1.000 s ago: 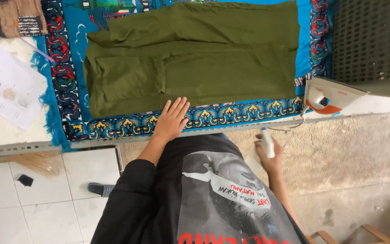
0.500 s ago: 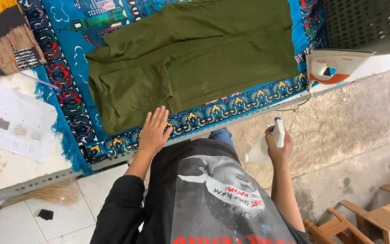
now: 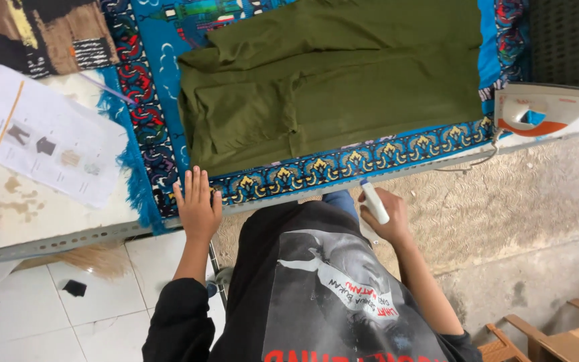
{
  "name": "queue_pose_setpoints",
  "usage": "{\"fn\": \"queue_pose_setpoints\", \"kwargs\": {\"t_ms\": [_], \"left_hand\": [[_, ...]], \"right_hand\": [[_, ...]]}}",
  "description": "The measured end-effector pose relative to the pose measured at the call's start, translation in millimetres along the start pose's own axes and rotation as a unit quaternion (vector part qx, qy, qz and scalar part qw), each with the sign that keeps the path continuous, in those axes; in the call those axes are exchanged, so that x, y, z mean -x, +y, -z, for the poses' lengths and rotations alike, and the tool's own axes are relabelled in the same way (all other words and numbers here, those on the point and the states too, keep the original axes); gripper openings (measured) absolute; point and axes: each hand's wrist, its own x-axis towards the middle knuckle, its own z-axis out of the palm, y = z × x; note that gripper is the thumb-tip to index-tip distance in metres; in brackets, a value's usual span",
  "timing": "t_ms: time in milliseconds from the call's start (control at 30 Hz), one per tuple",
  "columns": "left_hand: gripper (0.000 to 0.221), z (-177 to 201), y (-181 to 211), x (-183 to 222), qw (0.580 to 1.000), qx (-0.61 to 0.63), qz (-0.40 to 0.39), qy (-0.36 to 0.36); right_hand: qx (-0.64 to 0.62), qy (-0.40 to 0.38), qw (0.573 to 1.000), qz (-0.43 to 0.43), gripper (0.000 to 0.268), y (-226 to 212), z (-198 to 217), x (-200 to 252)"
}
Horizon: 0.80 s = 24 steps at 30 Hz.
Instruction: A person is ironing and folding a green garment on a patterned mat on the floor.
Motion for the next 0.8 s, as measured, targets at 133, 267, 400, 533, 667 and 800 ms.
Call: {"fn": "queue_pose_setpoints", "kwargs": {"t_ms": [133,267,400,533,667,800], "left_hand": [[0.052,-2,-2,2,0.996,0.035,0.063,0.050],[0.036,-21,-11,1,0.963,0.131,0.223,0.073],[0.029,-19,-11,-14,0.955,0.135,0.253,0.077],[0.042,-28,-9,-19,0.940,0.105,0.323,0.029],[0.046,-17,4,-30,0.917,0.093,0.384,-0.056],[0.036,-10,-1,-43,0.899,0.102,0.414,-0.102]], "right_hand": [[-0.037,-0.064,0.995,0.071,0.024,-38,-33,-16],[0.001,-0.151,0.982,0.110,0.020,-52,-45,-24],[-0.037,-0.193,0.973,0.123,0.022,-81,-53,-36],[-0.033,-0.228,0.963,0.143,0.017,-81,-62,-38],[-0.024,-0.192,0.975,0.112,0.024,-65,-59,-29],[0.041,-0.102,0.993,0.036,0.030,-33,-42,-15]]}}
